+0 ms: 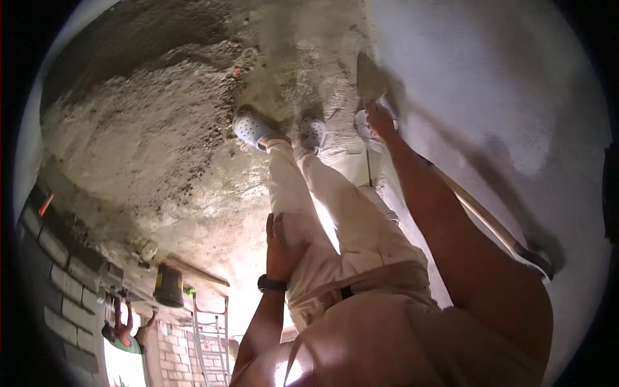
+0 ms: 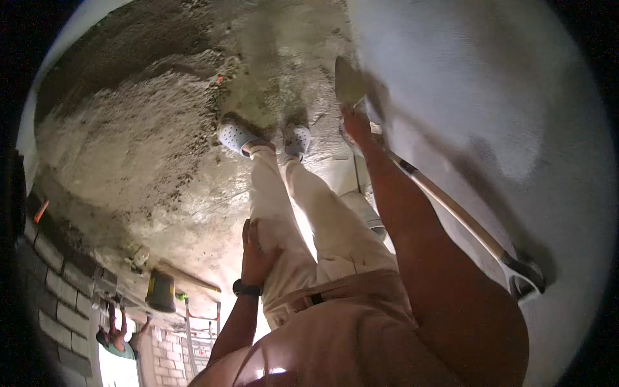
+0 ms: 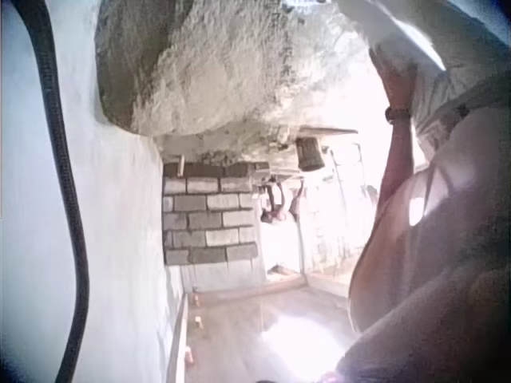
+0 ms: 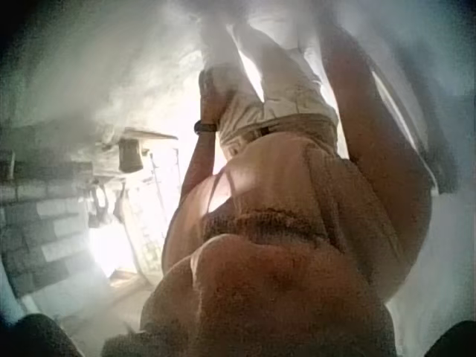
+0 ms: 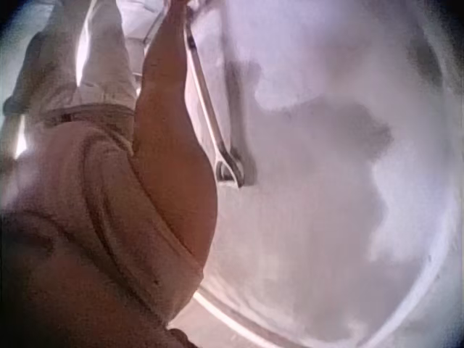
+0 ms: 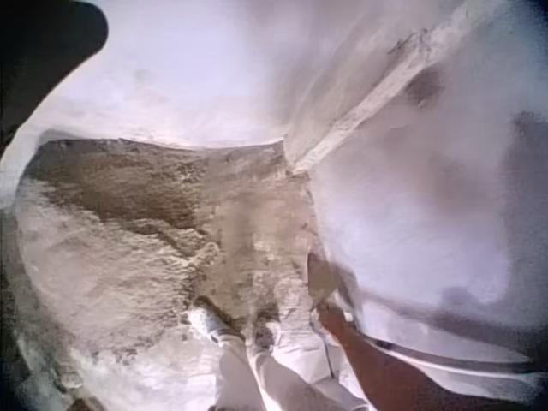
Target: The person is mixing mortar and applying it to a wall or floor using a shovel and trowel.
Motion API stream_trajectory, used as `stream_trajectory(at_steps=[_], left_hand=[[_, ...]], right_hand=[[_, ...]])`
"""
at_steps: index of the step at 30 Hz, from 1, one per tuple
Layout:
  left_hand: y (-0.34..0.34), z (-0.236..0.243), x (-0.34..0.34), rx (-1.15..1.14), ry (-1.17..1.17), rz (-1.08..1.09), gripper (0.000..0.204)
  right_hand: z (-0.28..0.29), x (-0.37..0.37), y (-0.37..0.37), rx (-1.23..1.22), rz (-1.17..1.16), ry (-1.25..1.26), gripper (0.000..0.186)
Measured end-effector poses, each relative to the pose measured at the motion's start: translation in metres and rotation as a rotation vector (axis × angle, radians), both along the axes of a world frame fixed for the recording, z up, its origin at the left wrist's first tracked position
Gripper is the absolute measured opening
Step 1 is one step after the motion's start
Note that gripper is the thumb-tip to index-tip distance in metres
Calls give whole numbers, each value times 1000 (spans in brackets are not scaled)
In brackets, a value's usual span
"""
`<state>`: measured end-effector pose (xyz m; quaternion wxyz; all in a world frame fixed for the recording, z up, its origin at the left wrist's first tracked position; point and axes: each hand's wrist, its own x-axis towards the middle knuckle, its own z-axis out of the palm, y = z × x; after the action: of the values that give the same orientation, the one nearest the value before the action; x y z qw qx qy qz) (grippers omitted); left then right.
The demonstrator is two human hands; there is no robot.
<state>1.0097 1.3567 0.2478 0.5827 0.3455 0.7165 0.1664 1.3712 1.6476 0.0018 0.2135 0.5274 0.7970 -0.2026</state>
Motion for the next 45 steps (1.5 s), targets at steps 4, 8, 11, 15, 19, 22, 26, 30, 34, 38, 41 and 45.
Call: stream_trajectory(at_steps=[4, 8, 11, 15, 19, 22, 26, 30, 34, 38, 41, 45], left_hand=[[1, 22, 13, -182, 119, -2, 88], [-14, 24, 24, -153, 181, -51, 88], [-19, 34, 30, -121, 217, -97, 86], [-78, 20, 35, -134, 314, -170, 80], [-122, 6, 33, -247, 85, -163, 80], [-189, 23, -18, -151, 168, -28, 70], [-182, 74, -67, -115, 94, 303, 65], [-234, 128, -124, -60, 213, 555, 63], [-299, 179, -171, -72, 260, 645, 64], [-381, 210, -204, -61, 321, 861, 62], [-450, 186, -218, -52, 467, 1019, 58], [-522, 175, -190, -97, 497, 1253, 53]], right_hand=[[14, -70, -84, -425, -594, 224, 46], [31, -64, -122, -504, -836, 340, 46], [61, -38, -138, -441, -666, 465, 46], [99, -14, -155, -661, -1171, 611, 42], [111, 76, -173, -435, -875, 531, 41], [143, 12, -192, -608, -1114, 356, 43], [201, 74, -194, -720, -878, 205, 20], [305, -7, -190, -678, -843, 258, 41], [417, -78, -180, -553, -700, 265, 48], [449, -134, -159, -484, -493, 380, 45], [484, -181, -146, -412, -479, 459, 43], [516, -231, -142, -459, -463, 461, 39]])
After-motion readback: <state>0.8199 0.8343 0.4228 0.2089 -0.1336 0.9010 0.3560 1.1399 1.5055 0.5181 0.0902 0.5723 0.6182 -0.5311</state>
